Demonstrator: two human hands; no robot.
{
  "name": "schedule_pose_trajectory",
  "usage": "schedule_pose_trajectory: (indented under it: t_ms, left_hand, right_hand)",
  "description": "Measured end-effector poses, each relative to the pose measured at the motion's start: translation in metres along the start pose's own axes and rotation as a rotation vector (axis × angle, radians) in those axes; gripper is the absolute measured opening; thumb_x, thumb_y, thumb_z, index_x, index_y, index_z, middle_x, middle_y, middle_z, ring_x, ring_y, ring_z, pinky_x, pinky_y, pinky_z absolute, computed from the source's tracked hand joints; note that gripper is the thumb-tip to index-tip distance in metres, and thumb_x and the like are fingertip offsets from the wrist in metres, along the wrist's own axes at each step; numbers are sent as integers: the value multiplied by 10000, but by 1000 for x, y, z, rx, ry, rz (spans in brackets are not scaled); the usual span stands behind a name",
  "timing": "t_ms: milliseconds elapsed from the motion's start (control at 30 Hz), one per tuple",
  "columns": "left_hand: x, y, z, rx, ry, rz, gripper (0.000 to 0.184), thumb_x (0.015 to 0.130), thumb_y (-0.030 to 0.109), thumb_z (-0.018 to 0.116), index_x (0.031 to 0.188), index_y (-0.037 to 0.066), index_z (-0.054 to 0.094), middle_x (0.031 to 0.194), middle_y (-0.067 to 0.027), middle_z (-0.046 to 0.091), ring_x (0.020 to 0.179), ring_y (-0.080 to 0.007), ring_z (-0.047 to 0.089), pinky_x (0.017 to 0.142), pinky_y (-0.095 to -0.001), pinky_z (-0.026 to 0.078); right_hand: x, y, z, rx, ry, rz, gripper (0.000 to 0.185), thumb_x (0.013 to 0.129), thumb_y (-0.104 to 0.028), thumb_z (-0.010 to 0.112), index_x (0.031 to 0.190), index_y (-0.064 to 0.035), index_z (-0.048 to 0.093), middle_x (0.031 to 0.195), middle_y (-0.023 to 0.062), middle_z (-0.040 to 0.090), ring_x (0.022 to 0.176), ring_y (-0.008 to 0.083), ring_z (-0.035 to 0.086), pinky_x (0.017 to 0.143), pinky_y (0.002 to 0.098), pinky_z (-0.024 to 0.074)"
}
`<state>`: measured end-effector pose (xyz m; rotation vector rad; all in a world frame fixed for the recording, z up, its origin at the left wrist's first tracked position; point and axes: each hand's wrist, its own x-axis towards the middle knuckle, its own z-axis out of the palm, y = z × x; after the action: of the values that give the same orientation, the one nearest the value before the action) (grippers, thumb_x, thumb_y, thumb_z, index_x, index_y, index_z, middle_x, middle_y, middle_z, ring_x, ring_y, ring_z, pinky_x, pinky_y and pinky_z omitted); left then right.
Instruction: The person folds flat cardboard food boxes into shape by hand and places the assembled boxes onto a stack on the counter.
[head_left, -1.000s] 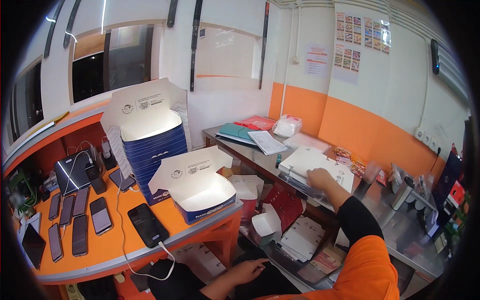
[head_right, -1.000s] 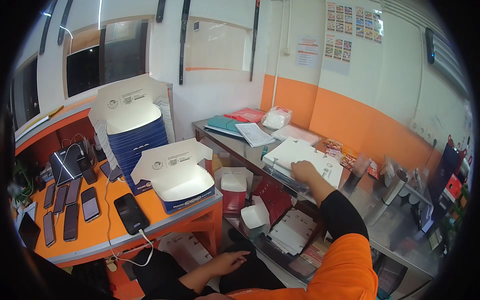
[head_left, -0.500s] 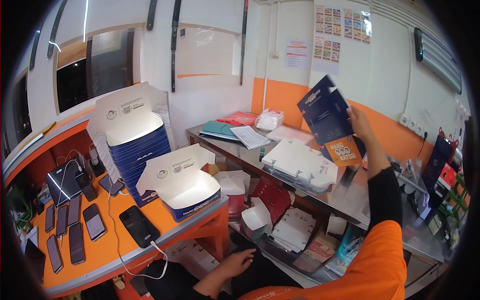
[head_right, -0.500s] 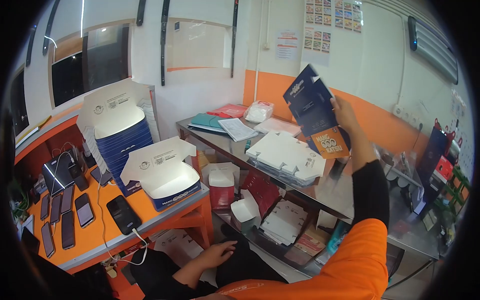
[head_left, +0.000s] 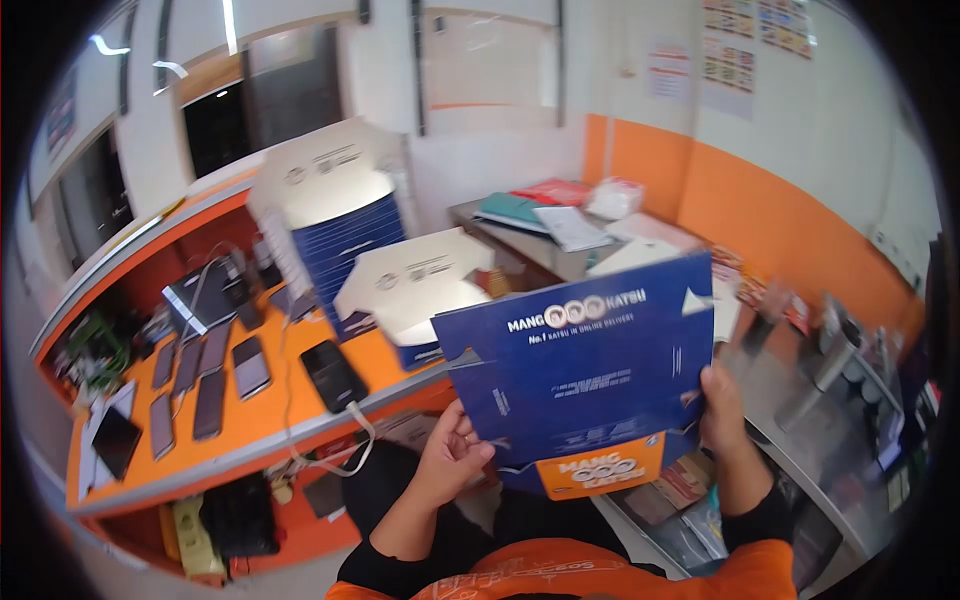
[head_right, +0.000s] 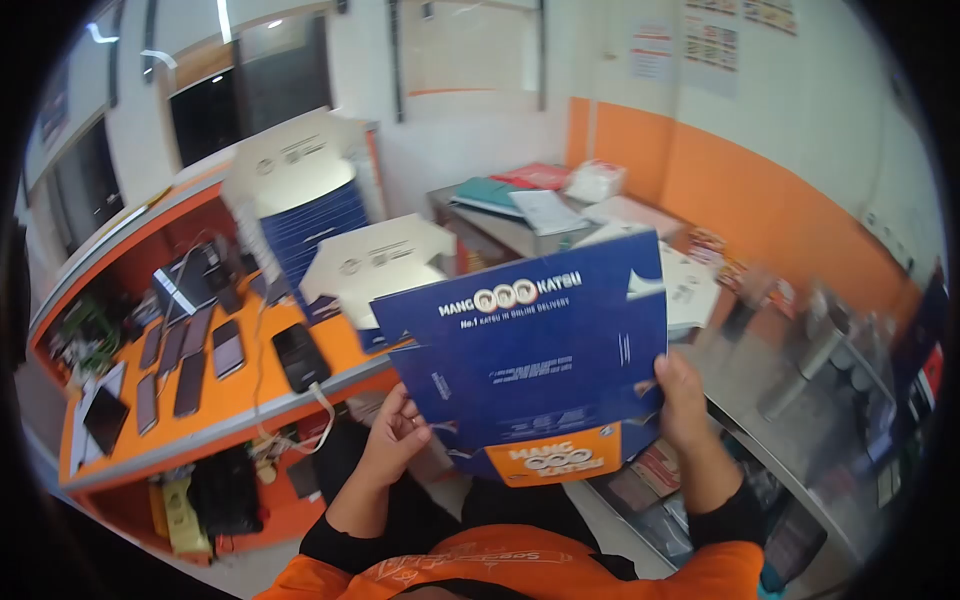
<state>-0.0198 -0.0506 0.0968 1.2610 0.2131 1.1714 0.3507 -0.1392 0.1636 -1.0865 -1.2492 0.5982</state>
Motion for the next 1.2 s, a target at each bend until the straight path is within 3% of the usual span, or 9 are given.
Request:
schedule_pose_trajectory:
  t_ms: [100, 133, 267, 467, 567, 767, 867, 1100, 1200]
  left_hand:
    - [-42, 29, -16, 215, 194, -42, 468, 952, 77, 687, 1381, 2, 516, 1291, -109, 641, 1231, -199, 603, 1044, -340, 457]
    - [-53, 45, -4, 288, 319, 79, 266, 943, 65, 680, 1198, -3, 647, 1158, -130, 709, 1126, -247, 676, 996, -352, 500]
    - [-116, 98, -21, 714, 70, 366, 205, 831, 82, 769, 1023, 21, 729, 1123, -194, 744, 1091, -351, 709, 1014, -464, 513]
    - [-214, 71, -22, 1254, 260, 176, 204, 849, 16, 711, 1042, 81, 730, 1132, -102, 756, 1152, -338, 687, 1051, -499, 492]
    - [-249, 29, -35, 1392, 310, 83, 226, 844, -2, 691, 1049, 88, 721, 1150, -86, 752, 1178, -331, 675, 1069, -509, 479]
    - [-256, -3, -67, 1584, 495, 253, 103, 873, 45, 647, 967, 37, 689, 1168, -104, 744, 1209, -334, 659, 1080, -517, 470]
    - [-239, -5, -82, 1677, 490, 226, 84, 873, 59, 652, 949, 40, 683, 1165, -98, 745, 1220, -326, 652, 1075, -505, 480]
    - [-226, -17, -107, 1652, 436, 157, 21, 891, 22, 639, 895, 40, 650, 1175, -67, 744, 1224, -317, 646, 1100, -480, 483]
    - [-228, -10, -109, 1673, 370, 98, 49, 894, 5, 624, 923, 35, 649, 1214, -64, 725, 1255, -317, 622, 1106, -483, 478]
  right_hand:
    - [-12, 46, 43, 219, -130, -100, 521, 1059, -407, 493, 1289, 52, 582, 1082, 77, 665, 911, 137, 615, 795, 294, 494]
    - [-16, 58, 58, 379, -121, -50, 443, 1047, -345, 520, 1230, 49, 604, 1135, 141, 670, 1041, 240, 644, 895, 377, 514]
    - [7, 52, 99, 160, -678, -584, 302, 905, -262, 663, 1045, 5, 685, 1185, 238, 690, 1214, 423, 608, 1035, 523, 466]
    - [-26, 111, 137, -153, -846, -381, 347, 770, -16, 746, 1105, -106, 752, 1309, 174, 647, 1254, 379, 593, 1063, 442, 467]
    - [-38, 142, 151, -317, -896, -504, 401, 789, 13, 707, 1145, -164, 761, 1379, 168, 598, 1261, 385, 583, 1070, 437, 469]
    - [-32, 128, 152, -615, -903, -520, 453, 876, 19, 593, 1281, -159, 689, 1453, 180, 542, 1357, 384, 508, 1122, 449, 424]
    - [-29, 106, 147, -433, -911, -429, 424, 929, -151, 652, 1338, -51, 612, 1478, 180, 520, 1389, 368, 477, 1151, 492, 380]
    - [-79, 110, 200, -668, -1216, -813, 705, 811, -337, 785, 1423, -100, 528, 1472, 122, 525, 1412, 273, 465, 1181, 561, 316]
    - [-92, 134, 216, -696, -1109, -982, 521, 860, -230, 673, 1354, -85, 589, 1335, 115, 602, 1318, 270, 538, 1133, 552, 370]
